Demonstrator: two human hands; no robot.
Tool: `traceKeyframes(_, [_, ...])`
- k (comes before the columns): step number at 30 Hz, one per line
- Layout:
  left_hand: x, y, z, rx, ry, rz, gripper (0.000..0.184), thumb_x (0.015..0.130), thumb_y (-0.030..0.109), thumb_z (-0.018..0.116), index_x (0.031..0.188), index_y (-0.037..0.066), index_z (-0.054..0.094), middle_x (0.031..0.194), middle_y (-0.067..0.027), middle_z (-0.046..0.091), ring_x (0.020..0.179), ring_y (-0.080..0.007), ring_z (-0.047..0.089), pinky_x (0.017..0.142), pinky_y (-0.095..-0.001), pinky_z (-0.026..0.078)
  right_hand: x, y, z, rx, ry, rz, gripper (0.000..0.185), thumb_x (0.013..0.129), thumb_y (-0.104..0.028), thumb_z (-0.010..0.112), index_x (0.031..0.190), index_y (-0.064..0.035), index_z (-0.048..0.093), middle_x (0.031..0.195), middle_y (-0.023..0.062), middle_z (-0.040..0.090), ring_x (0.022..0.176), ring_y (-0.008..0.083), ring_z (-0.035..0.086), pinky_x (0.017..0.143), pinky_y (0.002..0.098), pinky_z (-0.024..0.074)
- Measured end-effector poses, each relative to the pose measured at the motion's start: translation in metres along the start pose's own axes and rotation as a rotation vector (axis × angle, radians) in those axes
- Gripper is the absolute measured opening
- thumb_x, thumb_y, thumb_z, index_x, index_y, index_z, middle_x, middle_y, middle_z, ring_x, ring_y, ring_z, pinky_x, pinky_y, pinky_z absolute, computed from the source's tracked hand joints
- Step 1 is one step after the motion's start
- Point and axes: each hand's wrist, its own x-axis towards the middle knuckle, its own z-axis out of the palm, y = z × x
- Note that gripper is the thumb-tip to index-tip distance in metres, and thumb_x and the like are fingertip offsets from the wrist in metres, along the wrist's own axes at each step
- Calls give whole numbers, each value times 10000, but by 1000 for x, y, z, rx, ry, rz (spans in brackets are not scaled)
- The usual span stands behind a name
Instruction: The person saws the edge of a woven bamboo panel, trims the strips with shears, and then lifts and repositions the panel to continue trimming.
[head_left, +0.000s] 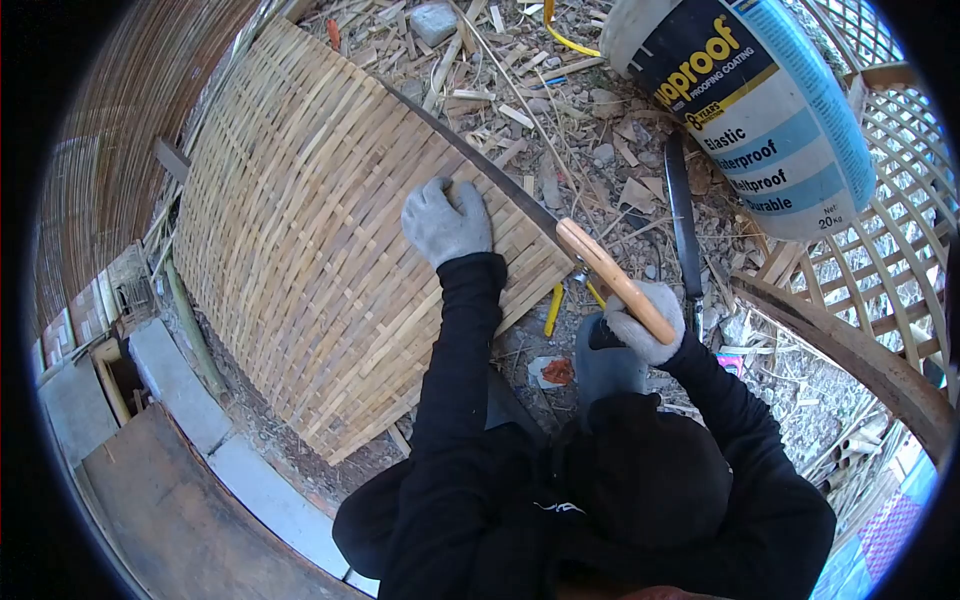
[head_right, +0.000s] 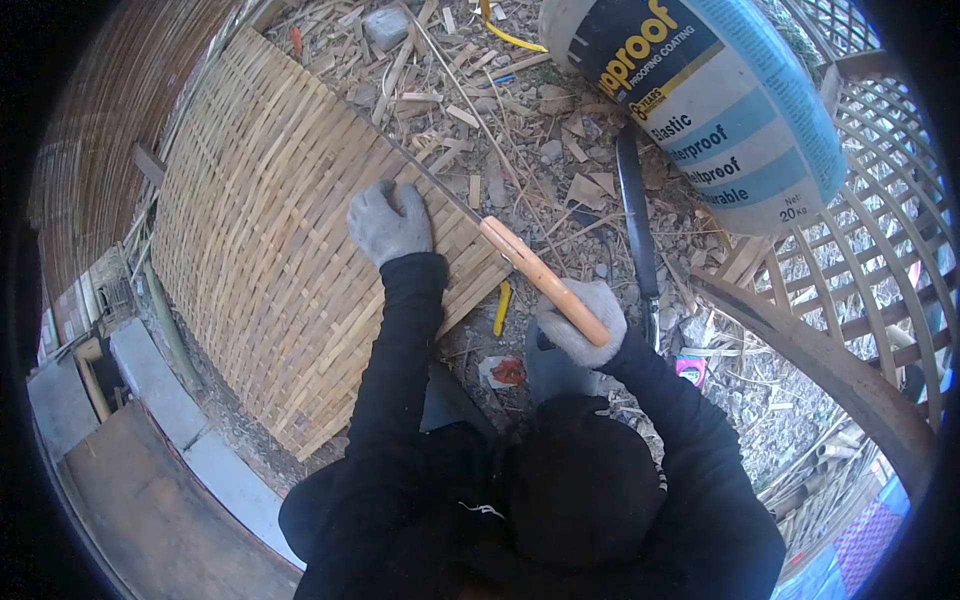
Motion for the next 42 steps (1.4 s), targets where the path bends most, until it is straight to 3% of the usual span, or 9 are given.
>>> traceKeyframes(9, [0, -5, 7, 24, 40, 20, 234, 871, 254, 738, 1006, 65, 714, 1044, -163, 699, 1057, -369, 634, 983, -504, 463, -13, -18, -10, -43, 12, 220, 133, 865, -180, 700, 887, -55, 661, 752, 106, 644, 662, 315, 667, 646, 387, 521])
traceKeyframes(17, [1, -6, 3, 12, 22, 18, 247, 874, 257, 742, 1012, 54, 725, 1062, -139, 706, 1080, -357, 632, 998, -499, 462, 108, 10, 21, 177, 64, -59, 182, 965, -203, 660, 982, -22, 668, 737, 58, 621, 668, 141, 599, 657, 330, 510])
traceKeyframes(21, [4, -6, 4, -8, 13, 11, 262, 870, 266, 752, 1020, 56, 710, 1081, -134, 700, 1093, -352, 627, 1013, -491, 454, 60, 5, 13, 84, 2, 95, 168, 949, -195, 660, 949, -27, 655, 756, 50, 617, 675, 153, 599, 662, 337, 513])
traceKeyframes(24, [0, -9, 3, 4, -4, 16, 261, 880, 264, 746, 1036, 57, 719, 1079, -142, 699, 1099, -367, 622, 1020, -498, 451, -1, 6, -7, 90, -32, 229, 157, 887, -195, 677, 886, -42, 644, 743, 96, 623, 645, 266, 644, 642, 384, 518])
traceKeyframes(28, [1, -8, 6, 20, 7, 24, 261, 885, 273, 742, 1034, 60, 723, 1079, -148, 701, 1099, -374, 622, 1022, -504, 449, -29, -2, -24, 13, -42, 116, 164, 890, -207, 680, 872, -51, 634, 735, 101, 618, 636, 294, 641, 626, 395, 505])
traceKeyframes(31, [1, -5, 4, 15, 11, 10, 266, 888, 280, 740, 1035, 58, 725, 1080, -157, 701, 1101, -375, 621, 1011, -504, 456, -1, -8, -14, -6, 4, 227, 181, 906, -223, 675, 887, -49, 631, 731, 96, 600, 627, 279, 620, 627, 386, 501])
traceKeyframes(35, [3, -7, 6, 6, 3, 23, 265, 890, 278, 736, 1037, 57, 727, 1070, -167, 697, 1098, -379, 620, 993, -508, 466, 78, 4, 11, 238, -6, 118, 199, 935, -214, 668, 943, -17, 647, 731, 39, 590, 659, 128, 564, 637, 334, 497])
traceKeyframes(40, [2, -5, 0, 0, -30, -19, 274, 890, 281, 731, 1046, 55, 728, 1093, -166, 704, 1109, -376, 621, 1012, -503, 455, 93, 1, 9, 580, 11, 354, 143, 924, -156, 657, 934, -14, 651, 746, 50, 611, 691, 116, 604, 656, 319, 503])
traceKeyframes(42, [2, -6, 3, -10, -17, 0, 280, 890, 281, 729, 1051, 53, 725, 1104, -166, 707, 1117, -374, 620, 1021, -501, 450, 67, -4, 1, 342, 12, 230, 125, 913, -144, 656, 920, -19, 653, 741, 54, 617, 691, 116, 616, 651, 323, 505])
